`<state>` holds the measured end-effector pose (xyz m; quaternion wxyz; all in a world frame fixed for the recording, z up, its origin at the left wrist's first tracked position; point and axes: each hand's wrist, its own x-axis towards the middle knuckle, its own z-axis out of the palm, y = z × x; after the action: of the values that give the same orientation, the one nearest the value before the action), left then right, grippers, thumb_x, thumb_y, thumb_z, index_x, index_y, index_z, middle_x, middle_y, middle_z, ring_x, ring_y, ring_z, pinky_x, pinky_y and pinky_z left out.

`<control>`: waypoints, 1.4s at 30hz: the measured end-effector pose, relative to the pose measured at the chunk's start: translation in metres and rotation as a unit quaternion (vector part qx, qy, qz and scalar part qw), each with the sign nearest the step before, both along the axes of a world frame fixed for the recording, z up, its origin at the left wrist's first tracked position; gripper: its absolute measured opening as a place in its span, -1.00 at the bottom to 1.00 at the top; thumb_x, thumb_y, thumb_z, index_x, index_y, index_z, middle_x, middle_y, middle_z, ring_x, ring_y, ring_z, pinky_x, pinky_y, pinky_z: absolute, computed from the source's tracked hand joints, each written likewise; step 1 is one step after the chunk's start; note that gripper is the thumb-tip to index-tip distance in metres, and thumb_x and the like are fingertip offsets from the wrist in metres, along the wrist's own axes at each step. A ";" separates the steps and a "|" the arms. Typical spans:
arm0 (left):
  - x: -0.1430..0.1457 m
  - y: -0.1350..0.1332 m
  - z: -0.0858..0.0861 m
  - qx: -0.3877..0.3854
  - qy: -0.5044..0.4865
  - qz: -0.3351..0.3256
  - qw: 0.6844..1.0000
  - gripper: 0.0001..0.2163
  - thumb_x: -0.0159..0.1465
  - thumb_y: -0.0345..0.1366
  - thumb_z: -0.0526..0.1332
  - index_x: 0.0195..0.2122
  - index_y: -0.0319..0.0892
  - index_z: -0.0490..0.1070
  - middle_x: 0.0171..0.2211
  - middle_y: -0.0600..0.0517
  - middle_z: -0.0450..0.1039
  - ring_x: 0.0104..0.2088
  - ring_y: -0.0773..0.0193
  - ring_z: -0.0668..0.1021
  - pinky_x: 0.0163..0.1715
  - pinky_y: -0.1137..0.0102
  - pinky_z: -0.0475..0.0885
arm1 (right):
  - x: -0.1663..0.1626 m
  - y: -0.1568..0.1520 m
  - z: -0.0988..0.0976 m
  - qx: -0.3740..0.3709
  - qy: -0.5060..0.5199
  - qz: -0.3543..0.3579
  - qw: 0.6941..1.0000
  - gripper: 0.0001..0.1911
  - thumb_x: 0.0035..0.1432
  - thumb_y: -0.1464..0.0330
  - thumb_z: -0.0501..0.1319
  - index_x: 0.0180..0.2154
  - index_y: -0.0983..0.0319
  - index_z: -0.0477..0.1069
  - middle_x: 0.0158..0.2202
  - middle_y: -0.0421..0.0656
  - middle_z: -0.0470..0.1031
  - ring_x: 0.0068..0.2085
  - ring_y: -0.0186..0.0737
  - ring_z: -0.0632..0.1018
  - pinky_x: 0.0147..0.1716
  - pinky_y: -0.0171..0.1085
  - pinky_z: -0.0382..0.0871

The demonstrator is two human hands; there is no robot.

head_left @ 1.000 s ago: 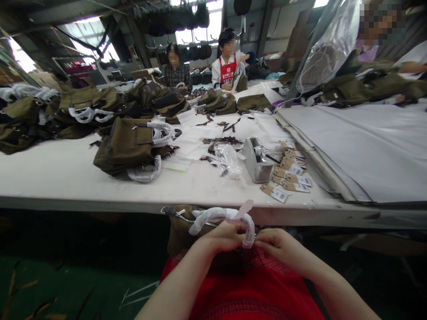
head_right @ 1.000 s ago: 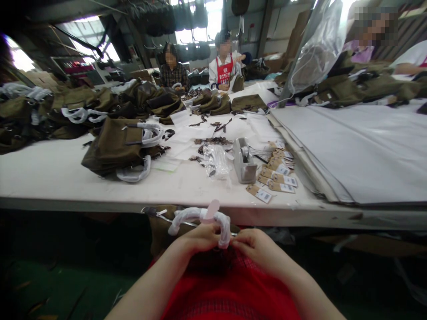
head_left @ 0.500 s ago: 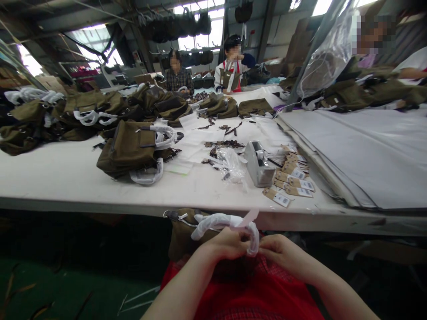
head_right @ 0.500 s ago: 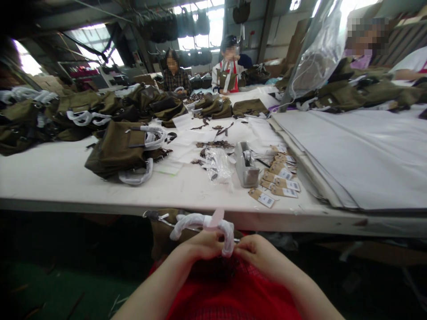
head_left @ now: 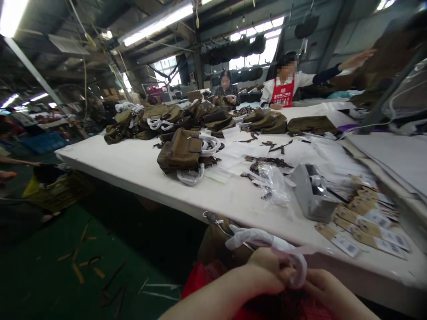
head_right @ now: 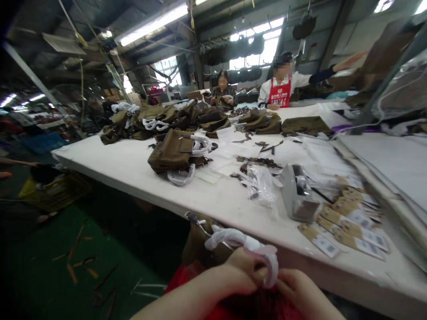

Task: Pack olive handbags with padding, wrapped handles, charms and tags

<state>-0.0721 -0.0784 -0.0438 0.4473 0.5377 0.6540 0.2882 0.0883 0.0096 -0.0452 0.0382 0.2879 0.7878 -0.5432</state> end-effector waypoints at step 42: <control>-0.081 -0.162 0.015 0.098 -0.150 0.337 0.924 -0.59 0.32 0.04 0.10 -0.52 -0.16 0.23 -0.57 0.14 0.14 -0.56 0.40 0.19 -0.57 0.49 0.14 | 0.012 -0.029 -0.012 0.376 0.088 -0.277 0.880 -0.48 0.08 0.04 0.29 -0.04 0.23 0.35 -0.04 0.02 0.48 -0.02 0.04 0.50 0.02 -0.01 0.40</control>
<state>-0.1534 -0.2403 -0.0292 0.3616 0.2768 0.6903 0.5622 0.1005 -0.0199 -0.0572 -0.2943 0.4380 0.8210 -0.2179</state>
